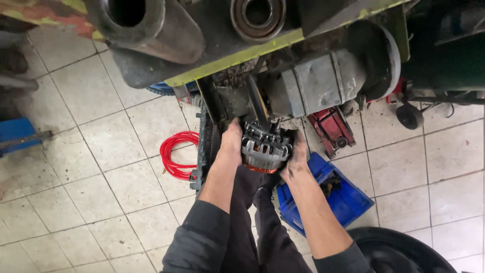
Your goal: Inspecting a car alternator in an auto repair shop.
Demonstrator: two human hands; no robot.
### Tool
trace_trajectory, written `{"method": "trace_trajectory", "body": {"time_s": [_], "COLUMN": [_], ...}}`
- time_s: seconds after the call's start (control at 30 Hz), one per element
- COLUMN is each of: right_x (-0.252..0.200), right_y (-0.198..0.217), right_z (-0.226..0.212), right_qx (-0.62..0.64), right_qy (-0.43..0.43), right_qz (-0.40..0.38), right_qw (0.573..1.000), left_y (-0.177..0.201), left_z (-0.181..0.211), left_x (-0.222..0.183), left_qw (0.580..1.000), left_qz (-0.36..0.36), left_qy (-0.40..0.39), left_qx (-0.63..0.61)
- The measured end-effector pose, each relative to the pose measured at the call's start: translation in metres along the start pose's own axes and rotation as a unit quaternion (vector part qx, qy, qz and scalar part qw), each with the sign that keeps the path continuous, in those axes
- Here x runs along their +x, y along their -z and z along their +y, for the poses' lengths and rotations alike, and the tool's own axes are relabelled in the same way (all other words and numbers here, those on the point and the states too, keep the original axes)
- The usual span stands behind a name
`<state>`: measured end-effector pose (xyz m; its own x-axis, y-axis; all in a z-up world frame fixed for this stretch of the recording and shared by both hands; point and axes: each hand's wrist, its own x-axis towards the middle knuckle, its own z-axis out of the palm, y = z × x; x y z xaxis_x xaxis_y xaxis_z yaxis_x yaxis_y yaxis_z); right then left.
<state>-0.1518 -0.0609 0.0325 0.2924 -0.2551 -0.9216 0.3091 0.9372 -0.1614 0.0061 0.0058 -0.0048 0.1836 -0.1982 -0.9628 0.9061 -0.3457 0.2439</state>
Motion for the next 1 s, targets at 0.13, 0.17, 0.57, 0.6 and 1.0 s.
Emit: {"method": "trace_trajectory", "body": {"time_s": [0.13, 0.17, 0.57, 0.6, 1.0], "right_x": [-0.005, -0.004, -0.041, -0.04, -0.054], "right_y": [-0.012, -0.007, 0.025, 0.031, 0.091], "right_z": [-0.002, -0.001, 0.031, 0.038, 0.047], "right_qx": [0.019, 0.02, 0.024, 0.053, 0.022], "right_qy": [-0.001, 0.0, 0.166, 0.165, 0.289], "right_qz": [-0.029, -0.028, -0.045, -0.019, -0.135], "right_qw": [0.999, 0.999, 0.985, 0.985, 0.948], "left_y": [-0.001, -0.003, 0.007, 0.016, 0.015], "left_z": [0.006, 0.008, -0.017, -0.026, -0.025], "left_x": [-0.002, -0.007, -0.002, 0.012, -0.031], "left_qw": [0.999, 0.999, 0.968, 0.939, 0.904], "left_qz": [0.032, 0.031, 0.0, -0.016, -0.111], "left_qy": [0.018, 0.019, -0.064, -0.115, -0.134], "left_qx": [0.009, 0.01, 0.245, 0.323, 0.392]}}
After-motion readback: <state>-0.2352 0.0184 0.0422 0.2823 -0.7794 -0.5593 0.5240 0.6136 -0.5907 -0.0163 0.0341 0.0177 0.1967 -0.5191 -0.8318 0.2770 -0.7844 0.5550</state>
